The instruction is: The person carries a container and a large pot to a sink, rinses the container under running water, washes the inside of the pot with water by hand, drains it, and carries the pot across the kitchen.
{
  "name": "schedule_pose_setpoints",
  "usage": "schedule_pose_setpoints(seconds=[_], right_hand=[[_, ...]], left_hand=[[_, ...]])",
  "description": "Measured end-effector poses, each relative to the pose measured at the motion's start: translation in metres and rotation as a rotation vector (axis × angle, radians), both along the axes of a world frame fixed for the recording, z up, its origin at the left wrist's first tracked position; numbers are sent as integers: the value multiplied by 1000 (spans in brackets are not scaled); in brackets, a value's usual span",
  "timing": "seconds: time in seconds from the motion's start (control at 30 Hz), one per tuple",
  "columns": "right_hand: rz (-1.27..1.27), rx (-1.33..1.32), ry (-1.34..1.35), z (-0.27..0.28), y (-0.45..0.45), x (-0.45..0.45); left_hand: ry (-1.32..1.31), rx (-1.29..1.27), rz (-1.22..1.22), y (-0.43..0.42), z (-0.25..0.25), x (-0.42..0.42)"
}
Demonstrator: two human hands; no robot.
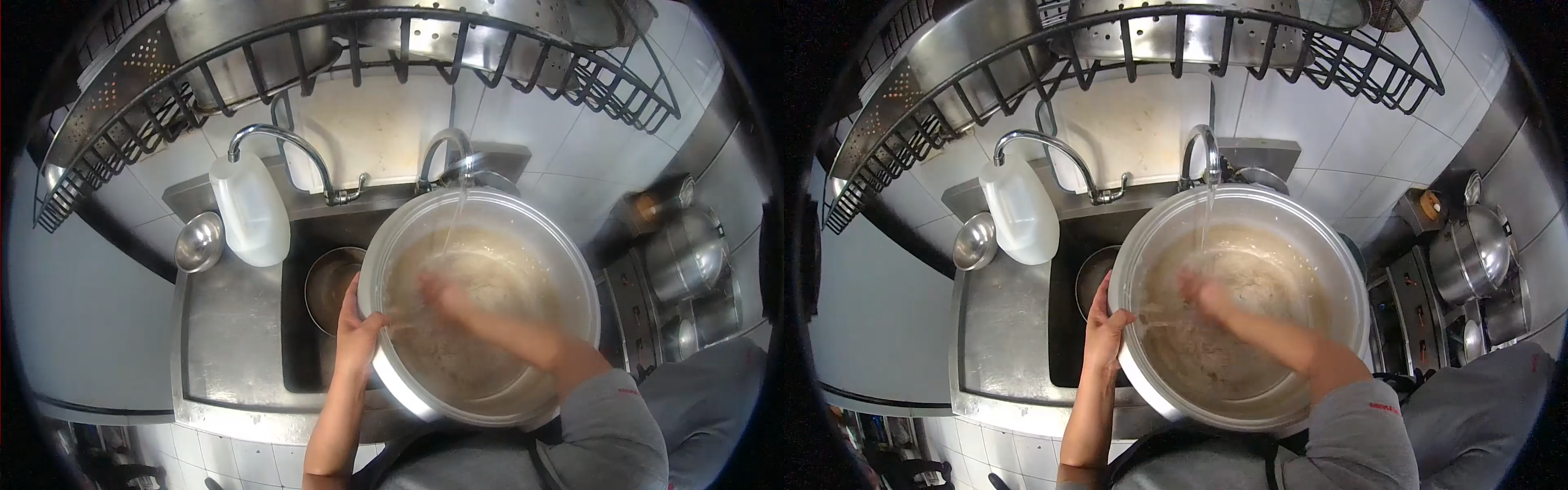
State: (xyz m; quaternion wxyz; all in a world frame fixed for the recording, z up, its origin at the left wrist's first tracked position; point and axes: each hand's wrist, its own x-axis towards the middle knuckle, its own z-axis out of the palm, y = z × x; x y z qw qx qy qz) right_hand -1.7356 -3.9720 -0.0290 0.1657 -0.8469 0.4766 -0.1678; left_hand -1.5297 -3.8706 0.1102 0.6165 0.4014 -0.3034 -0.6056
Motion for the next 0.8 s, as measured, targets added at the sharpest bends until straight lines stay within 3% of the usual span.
schedule_pose_setpoints(seconds=[0.03, 0.1, 0.2, 0.23, 0.3, 0.37, 0.47, 0.53, 0.63, 0.73, 0.8], right_hand=[[-181, 191, 213, -3, -24, -23], [-34, -372, -62, 7, -29, -58], [-211, 597, -205, 45, 20, -31], [139, 278, 67, 54, 45, -24], [910, -570, 1038, 33, 80, -27], [1010, -431, 693, 78, 111, -34], [967, 19, 312, 55, 96, -52], [579, 456, 252, 26, 56, -20], [437, -21, 248, 32, 34, 12], [757, -72, 285, 29, 85, -6], [838, -16, 389, 67, 116, -28]], left_hand=[[10, 5, -6, 0, 2, 0], [6, 14, -3, 1, -1, 1], [7, 4, 14, -2, -7, 1], [28, 1, 10, -2, -8, 0], [44, -7, 5, -2, -8, 1], [43, -9, 11, -3, -7, 0], [19, -6, 20, -4, -9, 1], [21, 6, 16, -3, -4, 1], [23, 9, 21, 0, -8, -1], [24, -4, 19, -2, -11, 2], [25, -1, 29, -1, -11, 2]])
